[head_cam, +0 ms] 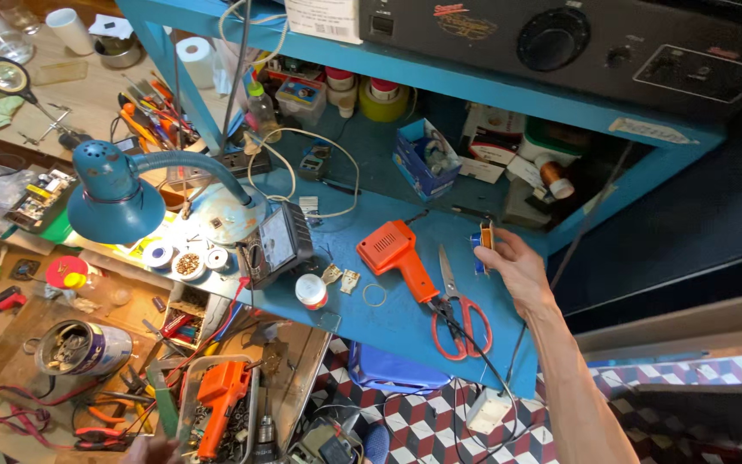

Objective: The person uses a heat gun to apply heat to a green circuit board, then uses pliers to remove a component. They flip the board and continue heating different areas, inspecting the board throughout. Finally, they place the board into a green plastic case and handle a small transformer-like component.

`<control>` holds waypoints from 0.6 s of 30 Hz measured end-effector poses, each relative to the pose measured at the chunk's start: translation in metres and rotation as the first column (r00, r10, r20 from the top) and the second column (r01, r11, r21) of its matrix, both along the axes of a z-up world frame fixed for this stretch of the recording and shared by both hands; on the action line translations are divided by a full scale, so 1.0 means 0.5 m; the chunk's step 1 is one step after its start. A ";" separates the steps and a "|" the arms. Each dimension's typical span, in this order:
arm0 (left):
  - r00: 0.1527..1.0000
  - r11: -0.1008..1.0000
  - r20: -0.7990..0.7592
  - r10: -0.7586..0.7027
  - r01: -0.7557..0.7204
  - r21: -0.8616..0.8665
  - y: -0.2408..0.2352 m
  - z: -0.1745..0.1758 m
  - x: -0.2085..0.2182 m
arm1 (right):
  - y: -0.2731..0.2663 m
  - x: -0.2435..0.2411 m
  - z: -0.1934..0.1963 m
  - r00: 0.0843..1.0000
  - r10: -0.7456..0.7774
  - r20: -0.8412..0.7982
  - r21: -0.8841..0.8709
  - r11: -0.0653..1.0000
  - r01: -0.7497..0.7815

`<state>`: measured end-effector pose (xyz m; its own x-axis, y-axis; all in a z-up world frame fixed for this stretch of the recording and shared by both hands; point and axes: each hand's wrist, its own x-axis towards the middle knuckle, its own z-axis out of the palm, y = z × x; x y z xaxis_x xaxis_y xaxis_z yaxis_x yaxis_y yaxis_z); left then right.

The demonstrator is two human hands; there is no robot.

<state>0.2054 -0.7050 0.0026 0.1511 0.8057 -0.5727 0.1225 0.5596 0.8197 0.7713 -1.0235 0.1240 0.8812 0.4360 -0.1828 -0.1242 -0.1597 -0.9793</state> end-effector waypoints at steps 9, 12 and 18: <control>0.732 0.690 0.008 -0.681 0.639 0.340 -0.177 0.430 0.373 | -0.027 -0.132 0.170 0.999 0.034 0.043 0.118 0.992 -0.039; 0.558 0.580 0.170 -0.812 0.743 0.333 -0.237 0.528 0.479 | -0.036 -0.175 0.228 0.998 0.062 0.019 0.205 0.977 -0.064; 0.441 0.480 0.191 -0.877 0.790 0.381 -0.300 0.555 0.607 | -0.049 -0.256 0.301 0.994 0.090 0.054 0.234 0.967 -0.100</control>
<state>0.5090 -0.8548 0.2799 0.9470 0.2645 -0.1822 0.1472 0.1468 0.9781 0.6433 -1.0481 0.2744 0.8382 0.5446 -0.0282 -0.0773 0.0674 -0.9947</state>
